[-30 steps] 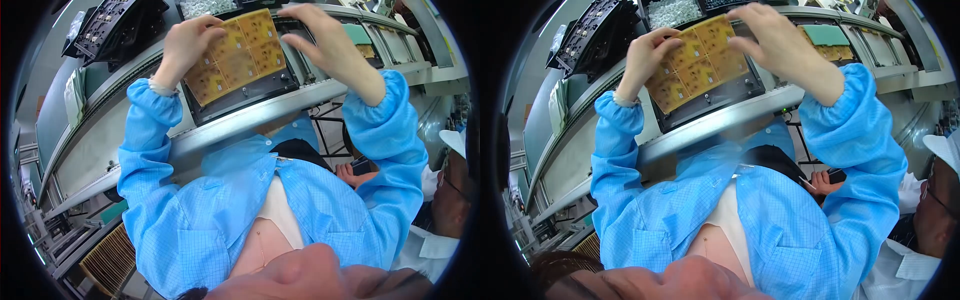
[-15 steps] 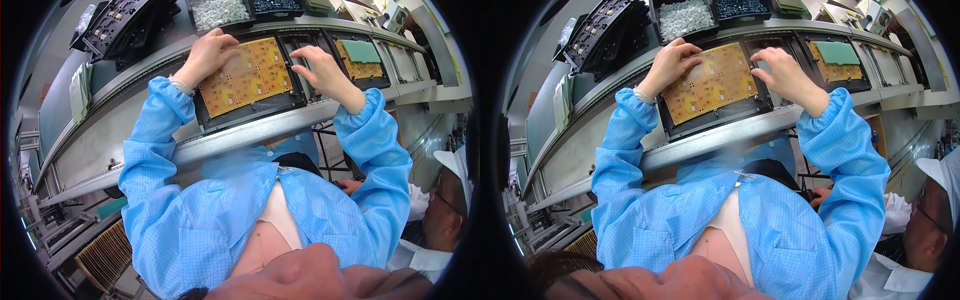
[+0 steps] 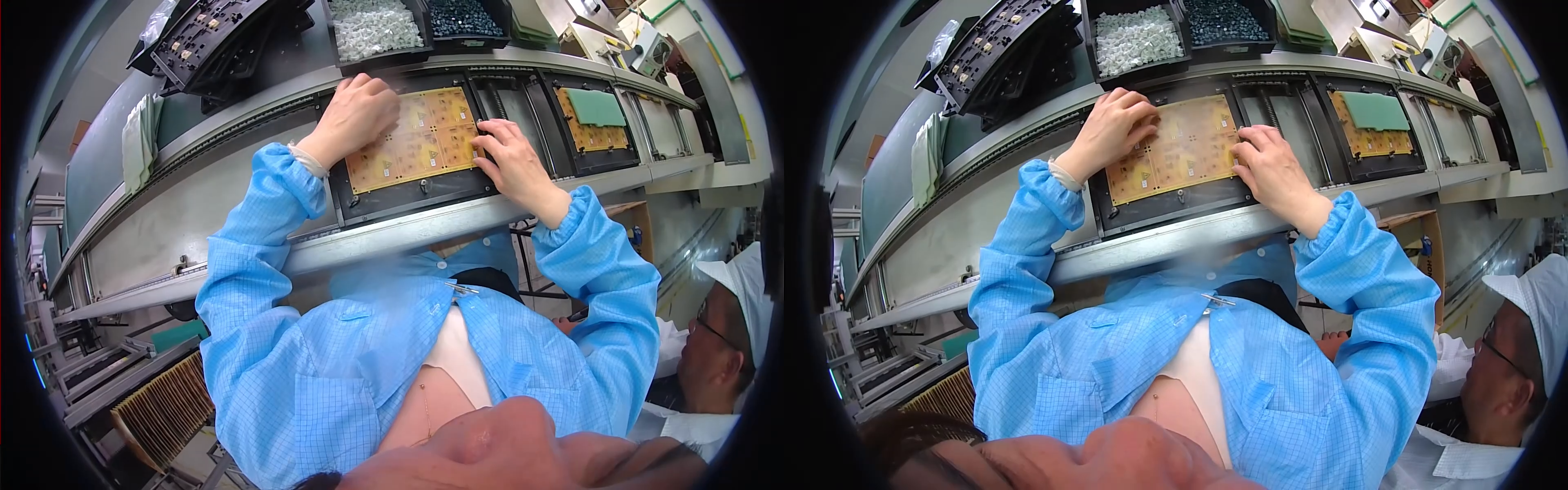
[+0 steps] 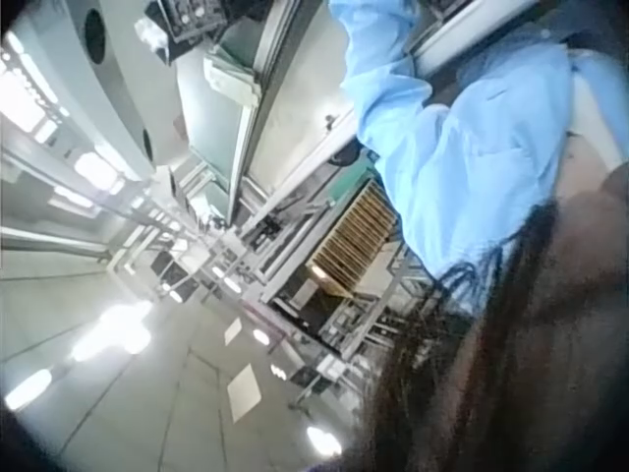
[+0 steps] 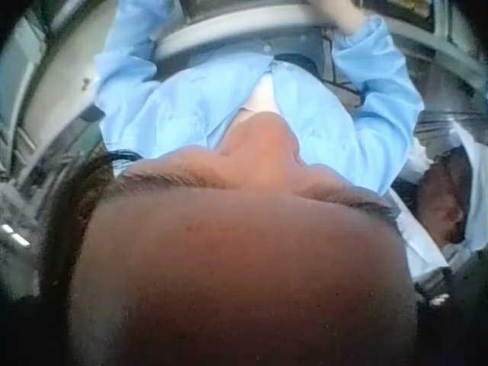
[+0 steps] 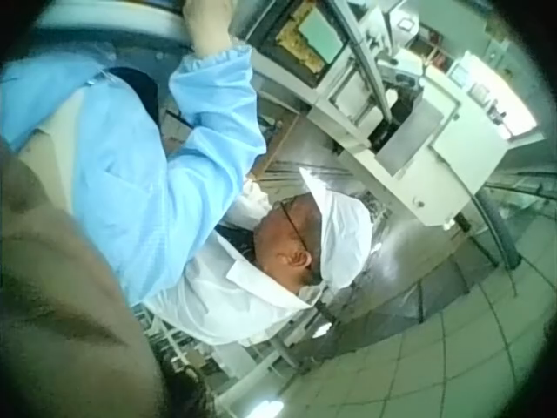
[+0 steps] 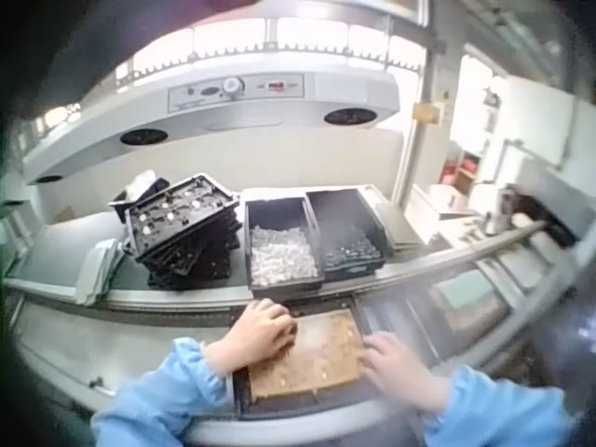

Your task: The person assembles small electronic components onto a printed circuit board by hand, placing the board into a mounting jig and then attaching the components.

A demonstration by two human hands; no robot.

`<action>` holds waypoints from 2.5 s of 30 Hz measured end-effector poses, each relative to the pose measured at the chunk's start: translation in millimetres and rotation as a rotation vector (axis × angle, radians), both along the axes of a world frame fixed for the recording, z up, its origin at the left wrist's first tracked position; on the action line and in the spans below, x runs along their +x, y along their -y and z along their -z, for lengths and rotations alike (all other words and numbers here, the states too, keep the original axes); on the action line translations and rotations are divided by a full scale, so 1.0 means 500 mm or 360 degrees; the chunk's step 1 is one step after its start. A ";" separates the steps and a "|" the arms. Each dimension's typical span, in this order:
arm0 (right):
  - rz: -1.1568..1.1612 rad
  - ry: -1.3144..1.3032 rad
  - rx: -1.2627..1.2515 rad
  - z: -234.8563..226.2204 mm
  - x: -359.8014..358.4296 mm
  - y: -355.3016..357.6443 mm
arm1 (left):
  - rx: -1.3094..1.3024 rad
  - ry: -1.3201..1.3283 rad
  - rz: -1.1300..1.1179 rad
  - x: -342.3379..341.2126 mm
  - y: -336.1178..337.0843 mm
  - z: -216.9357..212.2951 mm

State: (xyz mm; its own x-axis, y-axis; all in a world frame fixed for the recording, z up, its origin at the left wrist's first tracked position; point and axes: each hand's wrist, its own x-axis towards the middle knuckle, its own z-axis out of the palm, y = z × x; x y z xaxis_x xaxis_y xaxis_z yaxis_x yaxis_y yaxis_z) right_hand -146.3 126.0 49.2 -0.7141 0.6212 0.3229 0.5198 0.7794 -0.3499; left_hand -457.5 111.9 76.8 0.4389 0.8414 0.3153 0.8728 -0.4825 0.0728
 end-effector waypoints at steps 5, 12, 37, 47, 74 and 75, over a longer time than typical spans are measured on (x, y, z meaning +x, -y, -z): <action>-0.0022 0.0138 0.0199 0.017 -0.009 0.014 | 0.0214 -0.0100 -0.0105 -0.033 0.080 -0.020; 0.0016 0.0134 0.0199 -0.007 -0.008 -0.011 | 0.0138 0.0054 -0.0206 -0.058 0.144 0.021; -0.0316 0.0316 -0.0136 -0.113 0.059 -0.005 | -0.0185 0.0229 0.0144 -0.062 0.236 0.004; -0.0488 0.0403 -0.0055 -0.063 0.077 -0.049 | 0.0258 -0.0453 0.0551 -0.032 0.202 -0.025; -0.0286 0.0114 0.0204 -0.060 -0.028 -0.158 | 0.0067 0.0025 0.0323 0.109 0.127 0.034; -0.0238 0.0019 0.0214 -0.051 -0.051 -0.166 | 0.0078 0.0023 0.0318 0.116 0.119 0.042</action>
